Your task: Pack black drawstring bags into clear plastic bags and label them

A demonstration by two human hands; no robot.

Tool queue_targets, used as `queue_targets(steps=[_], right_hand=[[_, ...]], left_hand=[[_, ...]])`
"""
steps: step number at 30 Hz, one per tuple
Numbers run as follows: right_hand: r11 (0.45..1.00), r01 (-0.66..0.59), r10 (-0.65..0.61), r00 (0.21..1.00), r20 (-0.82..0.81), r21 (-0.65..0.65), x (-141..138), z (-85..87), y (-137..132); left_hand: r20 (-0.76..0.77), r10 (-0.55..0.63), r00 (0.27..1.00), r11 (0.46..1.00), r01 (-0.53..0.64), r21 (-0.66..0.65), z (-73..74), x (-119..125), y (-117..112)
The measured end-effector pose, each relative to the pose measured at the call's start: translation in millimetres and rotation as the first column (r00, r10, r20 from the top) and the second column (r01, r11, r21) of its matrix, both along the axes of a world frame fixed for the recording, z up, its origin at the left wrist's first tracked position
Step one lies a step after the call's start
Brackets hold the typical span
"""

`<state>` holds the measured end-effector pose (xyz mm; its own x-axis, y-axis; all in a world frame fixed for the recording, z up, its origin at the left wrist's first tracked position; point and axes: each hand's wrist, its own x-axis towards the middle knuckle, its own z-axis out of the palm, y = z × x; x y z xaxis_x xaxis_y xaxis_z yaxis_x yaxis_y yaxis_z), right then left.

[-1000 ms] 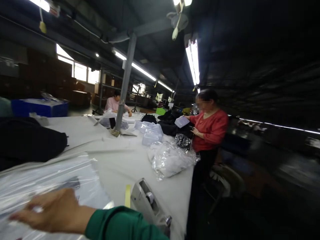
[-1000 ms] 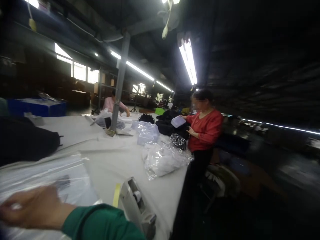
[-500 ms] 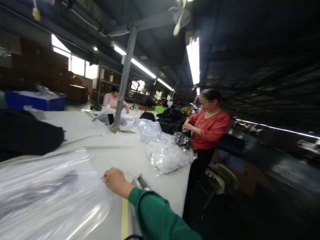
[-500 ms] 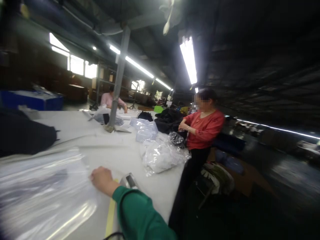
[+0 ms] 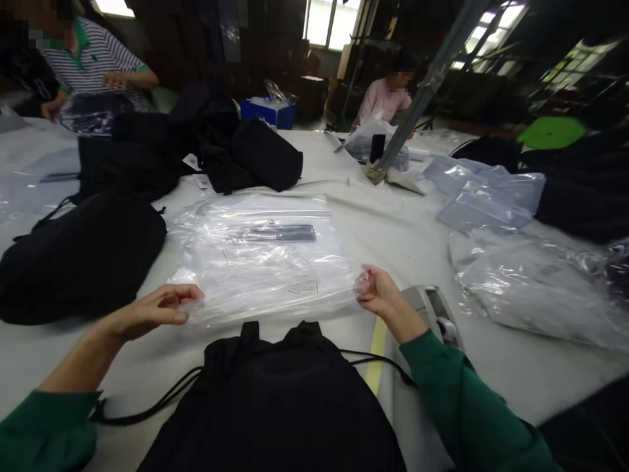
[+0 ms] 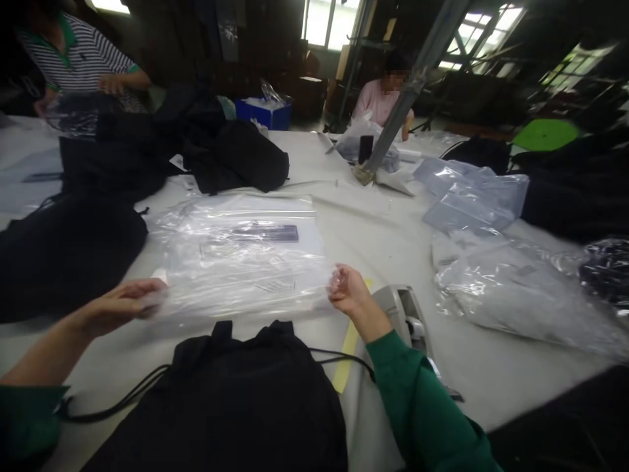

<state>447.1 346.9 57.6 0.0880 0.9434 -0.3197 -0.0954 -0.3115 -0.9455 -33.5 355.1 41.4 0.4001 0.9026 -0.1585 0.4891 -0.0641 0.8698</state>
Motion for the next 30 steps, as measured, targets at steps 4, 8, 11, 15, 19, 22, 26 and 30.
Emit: queue_targets(steps=[4,8,11,15,19,22,26,30], right_hand=[[0.995,0.045,-0.041,0.998,-0.044,0.084,-11.6,15.2,4.7],[0.803,-0.028,-0.242,0.897,0.369,0.595,-19.7,25.3,-5.5],[0.665,-0.524,-0.306,0.457,0.835,0.531,-19.1,-1.4,-26.7],[0.686,-0.669,-0.192,0.212,0.958,0.286,-19.6,-54.7,-58.0],[0.694,-0.690,-0.057,0.230,0.972,0.204,-32.7,-78.0,-84.8],[0.709,-0.687,0.053,0.274,0.960,0.157,-38.9,-75.0,-98.4],[0.741,-0.661,0.189,0.373,0.908,0.118,-38.9,-63.5,-111.8],[0.828,-0.548,0.268,0.571,0.776,0.118,-45.2,-45.6,-124.8]], left_hand=[[-0.340,0.056,0.939,0.982,0.009,0.188,28.9,19.3,-2.1],[-0.414,0.427,0.804,0.607,0.085,0.790,24.1,42.4,6.3],[-0.668,0.058,0.742,0.609,0.504,0.613,-5.3,59.9,8.2],[-0.747,-0.225,0.625,0.728,0.618,0.298,-39.4,72.4,-2.2],[-0.732,-0.269,0.627,0.802,0.566,0.190,-46.3,65.4,-16.3],[-0.694,-0.322,0.644,0.841,0.531,0.102,-42.5,55.9,-20.9],[-0.601,-0.411,0.685,0.861,0.509,-0.008,-32.8,49.5,-24.6],[-0.401,-0.561,0.725,0.824,0.535,-0.186,-18.5,47.0,-39.7]])
